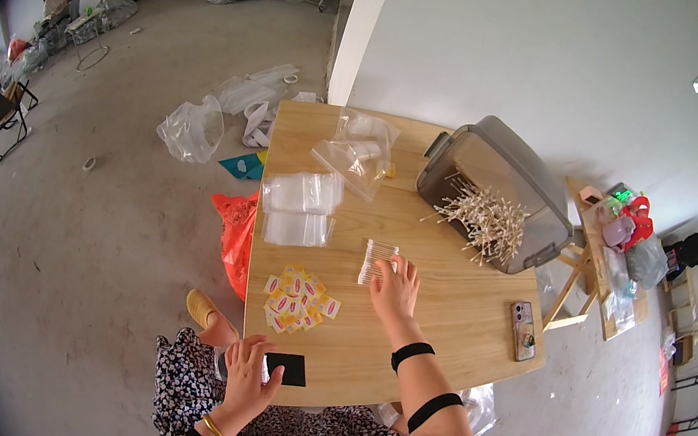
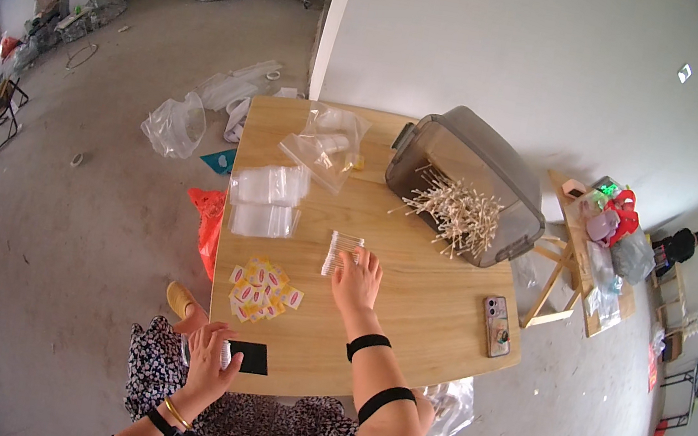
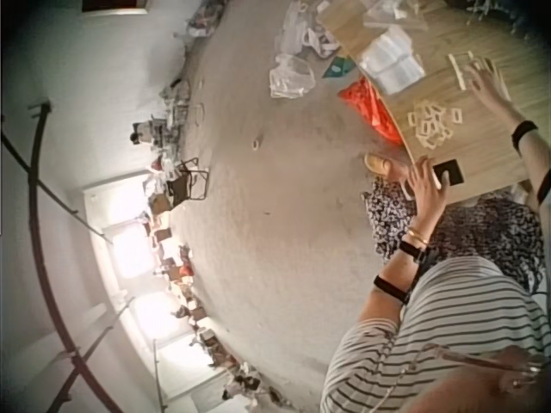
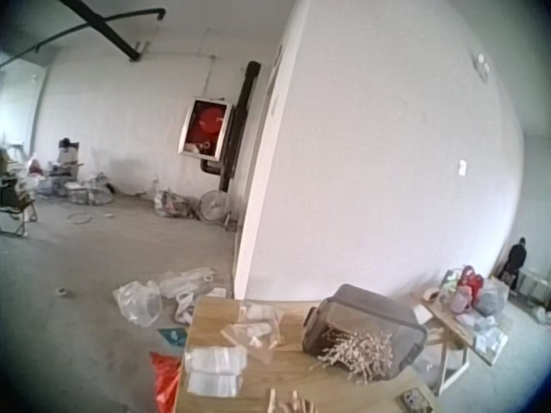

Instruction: Sorting and arranging cotton swabs on a table into groups.

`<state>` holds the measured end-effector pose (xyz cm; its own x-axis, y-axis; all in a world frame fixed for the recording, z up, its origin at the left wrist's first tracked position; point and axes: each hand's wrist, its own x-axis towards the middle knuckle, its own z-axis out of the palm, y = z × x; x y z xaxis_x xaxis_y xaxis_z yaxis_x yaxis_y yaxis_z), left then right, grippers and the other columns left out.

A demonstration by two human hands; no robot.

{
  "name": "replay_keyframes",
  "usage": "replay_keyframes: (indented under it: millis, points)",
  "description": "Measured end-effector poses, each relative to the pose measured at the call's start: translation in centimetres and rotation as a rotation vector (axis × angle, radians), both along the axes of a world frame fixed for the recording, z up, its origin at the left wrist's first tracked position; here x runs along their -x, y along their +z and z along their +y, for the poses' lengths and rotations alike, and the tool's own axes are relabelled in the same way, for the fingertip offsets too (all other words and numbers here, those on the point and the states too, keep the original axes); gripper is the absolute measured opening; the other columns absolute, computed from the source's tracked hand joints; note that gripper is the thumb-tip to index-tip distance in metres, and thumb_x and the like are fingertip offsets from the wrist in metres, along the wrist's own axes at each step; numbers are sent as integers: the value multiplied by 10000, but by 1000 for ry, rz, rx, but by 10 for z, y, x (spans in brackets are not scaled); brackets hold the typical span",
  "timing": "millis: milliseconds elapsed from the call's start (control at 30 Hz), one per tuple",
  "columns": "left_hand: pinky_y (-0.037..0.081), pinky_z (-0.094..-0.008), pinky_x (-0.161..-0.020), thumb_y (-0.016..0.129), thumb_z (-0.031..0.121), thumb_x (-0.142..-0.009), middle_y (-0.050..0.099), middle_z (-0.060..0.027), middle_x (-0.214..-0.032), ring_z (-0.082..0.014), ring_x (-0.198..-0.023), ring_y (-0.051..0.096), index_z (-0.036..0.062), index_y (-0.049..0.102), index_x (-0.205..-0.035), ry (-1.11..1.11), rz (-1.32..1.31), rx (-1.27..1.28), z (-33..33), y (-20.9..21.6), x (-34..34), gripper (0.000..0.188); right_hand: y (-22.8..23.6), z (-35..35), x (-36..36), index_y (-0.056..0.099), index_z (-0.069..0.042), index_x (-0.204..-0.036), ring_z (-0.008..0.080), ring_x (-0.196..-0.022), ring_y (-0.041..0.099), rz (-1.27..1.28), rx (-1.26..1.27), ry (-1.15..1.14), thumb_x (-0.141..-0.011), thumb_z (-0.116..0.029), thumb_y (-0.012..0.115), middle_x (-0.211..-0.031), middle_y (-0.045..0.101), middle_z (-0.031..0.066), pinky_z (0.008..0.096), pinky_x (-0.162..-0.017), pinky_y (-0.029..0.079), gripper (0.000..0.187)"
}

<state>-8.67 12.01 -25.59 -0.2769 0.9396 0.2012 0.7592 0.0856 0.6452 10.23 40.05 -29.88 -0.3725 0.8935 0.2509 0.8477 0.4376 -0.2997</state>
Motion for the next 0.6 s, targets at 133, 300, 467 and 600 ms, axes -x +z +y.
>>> replay_keyframes:
  millis: [133,300,467,600]
  points:
    - [308,-503,-1056,684,214,-837,537,-139,-1232,-343,-1188,482,86,543,-1179,-8,-9,-6,3,0,-1,391,-1,2,-3,676,-159,-1105,308,-1258,444,-23,2,19,-793,-96,676,-1295,524,76,474,-1065,356,318]
    - [311,-499,-1050,700,217,-820,539,-137,-1220,-353,-1184,475,85,560,-1159,-17,-15,15,1,7,-8,390,-3,-7,-8,700,-173,-1054,322,-1238,455,6,11,54,-768,-21,651,-1257,536,67,476,-1042,377,327]
    - [295,-533,-1094,696,233,-835,523,-147,-1222,-379,-1194,462,77,565,-1170,-76,-57,48,-3,9,-28,392,-6,-27,-18,704,-178,-1082,308,-1251,456,7,14,77,-756,-14,656,-1251,545,60,472,-1057,370,369]
    - [272,-550,-1144,682,254,-864,485,-175,-1266,-402,-1248,431,55,529,-1226,-220,-22,58,3,7,-47,440,-7,-49,-30,702,-174,-1092,303,-1249,468,40,36,92,-743,-12,658,-1240,556,62,473,-1064,369,388]
